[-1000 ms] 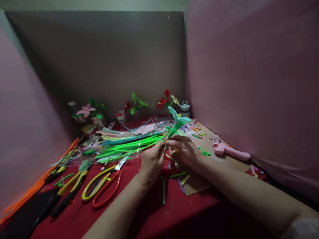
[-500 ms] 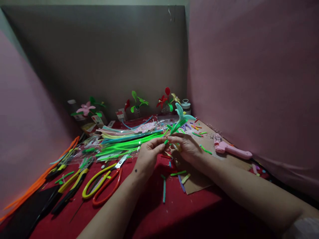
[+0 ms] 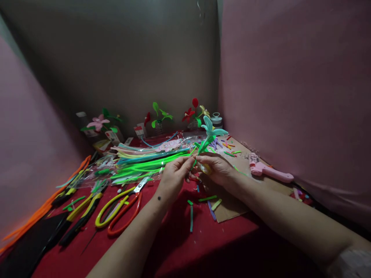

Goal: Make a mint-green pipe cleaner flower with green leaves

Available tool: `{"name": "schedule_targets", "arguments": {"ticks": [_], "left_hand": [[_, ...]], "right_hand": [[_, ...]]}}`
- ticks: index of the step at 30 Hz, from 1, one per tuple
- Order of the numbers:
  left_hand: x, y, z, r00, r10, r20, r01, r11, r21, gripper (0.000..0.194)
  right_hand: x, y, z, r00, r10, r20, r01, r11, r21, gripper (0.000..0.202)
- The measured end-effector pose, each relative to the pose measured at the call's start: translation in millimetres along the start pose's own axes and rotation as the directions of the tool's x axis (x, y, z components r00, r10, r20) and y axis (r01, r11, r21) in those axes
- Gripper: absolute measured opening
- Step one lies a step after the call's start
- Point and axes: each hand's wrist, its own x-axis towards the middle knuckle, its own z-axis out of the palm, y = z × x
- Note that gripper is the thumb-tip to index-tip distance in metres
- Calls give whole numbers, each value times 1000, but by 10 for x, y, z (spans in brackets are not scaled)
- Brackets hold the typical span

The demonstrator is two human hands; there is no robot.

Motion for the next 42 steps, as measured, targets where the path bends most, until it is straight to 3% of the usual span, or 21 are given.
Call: {"name": "schedule_targets", "arguments": {"ticks": [4, 6, 10, 13, 18, 22, 24, 26, 29, 31, 32, 34, 36, 37, 39, 42], "left_hand": [[-7, -107, 25, 992, 118, -36, -102, 946, 309, 22], [-3, -154, 29, 988, 146, -54, -119, 931, 345, 24], [6, -141, 9, 999, 38, -27, -35, 995, 98, 23], [5, -84, -19, 997, -74, 12, 75, 992, -98, 22], [10, -60, -67, 982, -119, 144, 161, 930, -330, 22], [-16, -107, -97, 914, -123, 387, 328, 786, -524, 18], [-37, -123, -101, 863, -66, 501, 389, 718, -577, 15], [-49, -118, -97, 841, -26, 540, 403, 697, -594, 15], [-36, -87, -77, 893, -78, 443, 310, 820, -481, 19], [-18, -82, -53, 968, -64, 242, 124, 963, -239, 21], [-11, -90, -39, 992, -4, 126, 13, 997, -75, 21], [-5, -120, -13, 985, 166, -46, -153, 964, 216, 18], [-6, -143, -2, 958, 254, -135, -197, 921, 337, 19], [-6, -145, -5, 960, 237, -151, -177, 927, 330, 20], [-1, -124, -25, 989, 95, -118, -69, 976, 204, 26], [13, -64, -70, 988, -138, 73, 148, 975, -165, 25]], "right_hand": [[-44, 12, 24, 988, -145, -46, 132, 968, -215, 9], [-69, 1, 49, 984, -173, -47, 155, 951, -268, 10], [-135, -71, 125, 974, -220, 53, 224, 901, -371, 14], [-172, -129, 172, 957, -263, 119, 289, 849, -442, 19], [-165, -179, 166, 975, -198, 105, 223, 889, -400, 14], [-137, -214, 105, 972, -109, 208, 174, 929, -328, 13], [-136, -220, 87, 946, -101, 309, 191, 943, -274, 11], [-144, -216, 89, 915, -134, 381, 225, 952, -206, 8], [-151, -190, 109, 948, -187, 258, 242, 949, -201, 11], [-141, -161, 113, 971, -209, 113, 233, 926, -296, 16], [-134, -145, 110, 975, -214, 56, 220, 912, -347, 18], [-123, -113, 104, 977, -213, -6, 192, 895, -403, 19], [-123, -93, 102, 982, -191, -1, 173, 892, -418, 17], [-126, -90, 104, 983, -183, 20, 174, 886, -431, 17], [-134, -91, 108, 981, -178, 73, 192, 869, -457, 16], [-127, -101, 92, 984, -119, 133, 164, 896, -412, 17]]}}
